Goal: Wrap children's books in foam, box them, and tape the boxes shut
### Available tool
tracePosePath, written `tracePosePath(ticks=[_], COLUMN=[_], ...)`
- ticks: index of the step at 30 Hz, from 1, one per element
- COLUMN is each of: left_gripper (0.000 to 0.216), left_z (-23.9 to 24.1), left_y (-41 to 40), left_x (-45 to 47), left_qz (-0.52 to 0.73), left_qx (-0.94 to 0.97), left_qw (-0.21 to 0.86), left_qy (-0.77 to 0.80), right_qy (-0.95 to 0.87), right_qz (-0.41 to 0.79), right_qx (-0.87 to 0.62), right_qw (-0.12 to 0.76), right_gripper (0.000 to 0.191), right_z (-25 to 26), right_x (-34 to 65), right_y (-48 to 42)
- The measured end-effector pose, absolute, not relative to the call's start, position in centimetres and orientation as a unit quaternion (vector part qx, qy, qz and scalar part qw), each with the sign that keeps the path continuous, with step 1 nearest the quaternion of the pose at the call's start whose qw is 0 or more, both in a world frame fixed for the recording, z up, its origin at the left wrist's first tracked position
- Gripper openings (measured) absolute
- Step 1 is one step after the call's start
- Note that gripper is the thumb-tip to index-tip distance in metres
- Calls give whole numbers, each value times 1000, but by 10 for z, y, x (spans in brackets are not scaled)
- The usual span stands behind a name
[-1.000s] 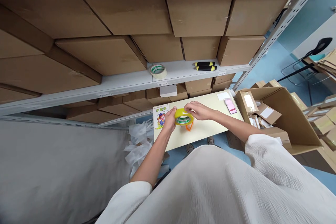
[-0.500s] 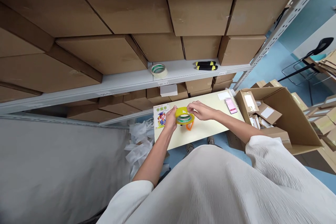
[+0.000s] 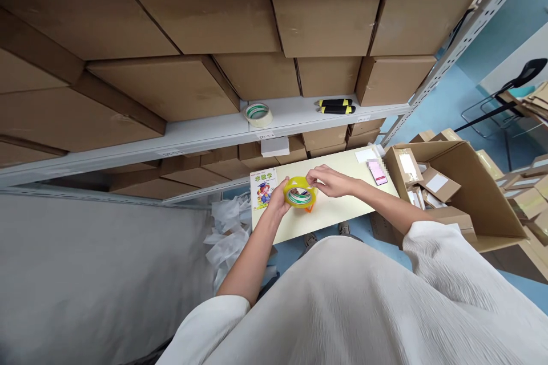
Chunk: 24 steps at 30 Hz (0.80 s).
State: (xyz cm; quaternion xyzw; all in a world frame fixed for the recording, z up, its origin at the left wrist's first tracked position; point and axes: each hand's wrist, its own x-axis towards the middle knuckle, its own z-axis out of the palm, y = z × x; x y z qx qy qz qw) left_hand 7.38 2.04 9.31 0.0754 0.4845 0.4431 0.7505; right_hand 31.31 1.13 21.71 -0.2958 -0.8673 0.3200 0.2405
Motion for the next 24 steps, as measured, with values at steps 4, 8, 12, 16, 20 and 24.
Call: tracePosePath(ticks=[4,8,12,16,20,24], left_gripper=[26,24,26,48,52,48], left_z=[88,87,82,71,55,35], left_y=[23,25,28,26,16,7], left_x=[69,67,61,60,77,96], left_qz=[411,406,416,395,373,371], left_qx=[64,46,38,58,113,162], left_qw=[795,816,819,817,814,781], left_qy=[441,410,394,416,430,476], right_qy=[-857,-811,-737,-722,-749,-765], right_qz=[323,367,428,436,411,394], right_qx=[-312,-337,-357,-362,-373,-395], right_qw=[251,306,382,396,361,322], right_gripper=[8,9,21,20,15,20], right_z=[224,227,226,224,223,221], right_x=[318,324,323,312,300,295], right_y=[12,13,13,13,12,9])
